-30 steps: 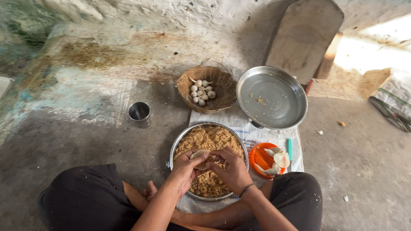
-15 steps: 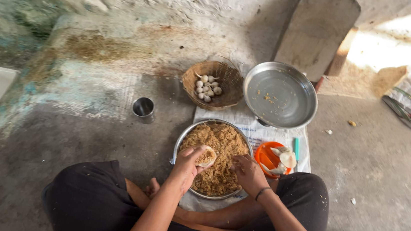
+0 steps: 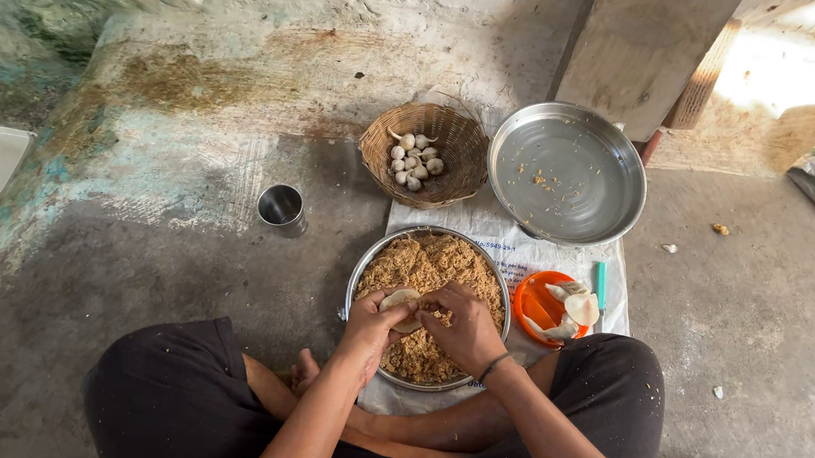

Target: The person takes a small flat disc of dough, fills it with a crumbly yellow mixture from a large tray, and rolls it between their hands to form a ball, then places it into a small orange bowl.

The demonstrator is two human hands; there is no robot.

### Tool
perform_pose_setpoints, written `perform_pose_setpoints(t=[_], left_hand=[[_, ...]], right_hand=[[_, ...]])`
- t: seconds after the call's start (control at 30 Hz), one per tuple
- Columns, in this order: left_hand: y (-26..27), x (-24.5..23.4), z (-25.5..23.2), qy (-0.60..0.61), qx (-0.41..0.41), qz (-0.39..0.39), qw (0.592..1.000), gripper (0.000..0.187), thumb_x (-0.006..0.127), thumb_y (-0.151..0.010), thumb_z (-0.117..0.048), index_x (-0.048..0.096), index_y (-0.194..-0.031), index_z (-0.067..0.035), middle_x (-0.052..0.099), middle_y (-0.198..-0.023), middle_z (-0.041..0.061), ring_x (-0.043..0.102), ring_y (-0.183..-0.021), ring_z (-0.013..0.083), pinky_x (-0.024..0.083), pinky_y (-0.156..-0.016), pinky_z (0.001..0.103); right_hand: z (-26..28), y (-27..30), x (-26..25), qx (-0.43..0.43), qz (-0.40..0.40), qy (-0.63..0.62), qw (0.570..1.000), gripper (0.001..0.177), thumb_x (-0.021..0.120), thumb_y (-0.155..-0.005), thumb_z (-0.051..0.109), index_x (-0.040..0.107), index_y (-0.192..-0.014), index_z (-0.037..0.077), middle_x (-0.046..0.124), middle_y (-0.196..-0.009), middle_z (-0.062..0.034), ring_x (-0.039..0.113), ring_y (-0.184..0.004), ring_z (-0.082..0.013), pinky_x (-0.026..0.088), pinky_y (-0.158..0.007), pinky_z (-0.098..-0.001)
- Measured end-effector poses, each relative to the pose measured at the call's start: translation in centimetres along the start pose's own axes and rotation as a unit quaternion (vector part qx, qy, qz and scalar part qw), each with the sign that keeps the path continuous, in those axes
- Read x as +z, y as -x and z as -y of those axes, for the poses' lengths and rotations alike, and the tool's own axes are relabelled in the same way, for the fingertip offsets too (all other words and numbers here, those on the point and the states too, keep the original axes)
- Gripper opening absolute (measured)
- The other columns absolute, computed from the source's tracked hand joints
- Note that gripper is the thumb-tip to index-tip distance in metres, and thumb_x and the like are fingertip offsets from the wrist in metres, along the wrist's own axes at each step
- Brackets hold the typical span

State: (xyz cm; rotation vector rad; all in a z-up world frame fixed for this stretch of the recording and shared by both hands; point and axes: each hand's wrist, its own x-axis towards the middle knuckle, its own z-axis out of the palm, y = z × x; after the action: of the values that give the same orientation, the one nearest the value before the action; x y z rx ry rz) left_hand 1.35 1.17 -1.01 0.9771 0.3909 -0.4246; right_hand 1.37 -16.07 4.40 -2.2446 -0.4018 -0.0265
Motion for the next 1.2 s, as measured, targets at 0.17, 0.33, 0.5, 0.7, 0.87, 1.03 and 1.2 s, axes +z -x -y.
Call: perform_pose_setpoints(t=[0.17, 0.33, 0.5, 0.7, 0.87, 1.03, 1.2], left_hand=[[-0.6, 0.0, 0.3, 0.004, 0.009, 0.0, 1.0, 0.03, 0.068, -0.091, -0.003, 0.069, -0.121, 0.003, 0.075, -0.105, 0.013, 0.075, -0.091, 0.0201, 0.065, -0.084, 0.033], [-0.5, 0.3, -0.8, 0.02, -0.029, -0.013, 0.999, 0.03, 0.067, -0.093, -0.007, 0.068, -0.122, 0.001, 0.074, -0.11, 0.016, 0.075, -0.097, 0.0216, 0.063, -0.089, 0.035], [-0.8, 0.7, -1.4, 0.098, -0.05, -0.009, 0.994, 0.029, 0.067, -0.093, -0.014, 0.068, -0.118, 0.002, 0.074, -0.111, 0.016, 0.074, -0.102, 0.0249, 0.064, -0.092, 0.04], [-1.2, 0.2, -0.3, 0.033, -0.008, -0.009, 0.999, 0.025, 0.072, -0.089, -0.007, 0.071, -0.112, -0.001, 0.075, -0.111, 0.016, 0.074, -0.101, 0.0257, 0.065, -0.09, 0.042], [-0.6, 0.4, -0.8, 0.065, -0.033, -0.001, 0.997, 0.022, 0.071, -0.091, -0.008, 0.071, -0.112, -0.002, 0.074, -0.112, 0.014, 0.073, -0.103, 0.0242, 0.062, -0.095, 0.04], [0.6, 0.6, -1.6, 0.112, -0.047, 0.058, 0.991, 0.022, 0.071, -0.091, -0.005, 0.069, -0.112, 0.0, 0.072, -0.113, 0.011, 0.069, -0.108, 0.02, 0.059, -0.102, 0.037], [1.3, 0.5, -2.1, 0.114, -0.072, 0.104, 0.985, 0.025, 0.072, -0.087, -0.003, 0.069, -0.111, 0.001, 0.073, -0.111, 0.01, 0.07, -0.108, 0.0198, 0.059, -0.102, 0.033]], right_hand=[[-2.9, 0.0, 1.0, 0.091, 0.023, -0.082, 0.992, 0.017, 0.076, -0.086, 0.013, 0.076, -0.099, 0.002, 0.071, -0.093, -0.0076, 0.066, -0.08, -0.0157, 0.056, -0.071, -0.03], [-7.6, 1.2, 0.6, 0.239, 0.004, -0.281, 0.929, 0.02, 0.074, -0.094, 0.018, 0.075, -0.107, 0.003, 0.072, -0.091, -0.0079, 0.06, -0.075, -0.0134, 0.051, -0.069, -0.0295], [-9.2, 1.7, -1.0, 0.231, 0.019, -0.208, 0.95, 0.025, 0.07, -0.09, 0.022, 0.075, -0.113, 0.011, 0.074, -0.099, 0.002, 0.066, -0.084, -0.0078, 0.056, -0.077, -0.0247], [-6.5, 1.6, -2.5, 0.217, -0.062, 0.039, 0.973, 0.028, 0.082, -0.089, 0.024, 0.078, -0.082, -0.003, 0.067, -0.085, -0.0121, 0.06, -0.073, -0.0166, 0.049, -0.066, -0.0321], [-5.5, 1.5, -1.1, 0.314, -0.005, -0.035, 0.949, 0.022, 0.082, -0.09, 0.023, 0.079, -0.09, 0.001, 0.073, -0.084, -0.0164, 0.055, -0.067, -0.019, 0.046, -0.06, -0.0333], [-6.8, 2.8, 0.5, 0.112, 0.025, -0.154, 0.981, 0.02, 0.069, -0.086, 0.002, 0.078, -0.103, 0.005, 0.072, -0.116, -0.0032, 0.072, -0.095, -0.0096, 0.063, -0.078, -0.0251], [-5.9, 2.7, 0.3, 0.193, 0.021, -0.302, 0.933, 0.026, 0.074, -0.09, 0.003, 0.077, -0.116, 0.004, 0.071, -0.107, -0.004, 0.067, -0.095, -0.0126, 0.057, -0.085, -0.0268]])
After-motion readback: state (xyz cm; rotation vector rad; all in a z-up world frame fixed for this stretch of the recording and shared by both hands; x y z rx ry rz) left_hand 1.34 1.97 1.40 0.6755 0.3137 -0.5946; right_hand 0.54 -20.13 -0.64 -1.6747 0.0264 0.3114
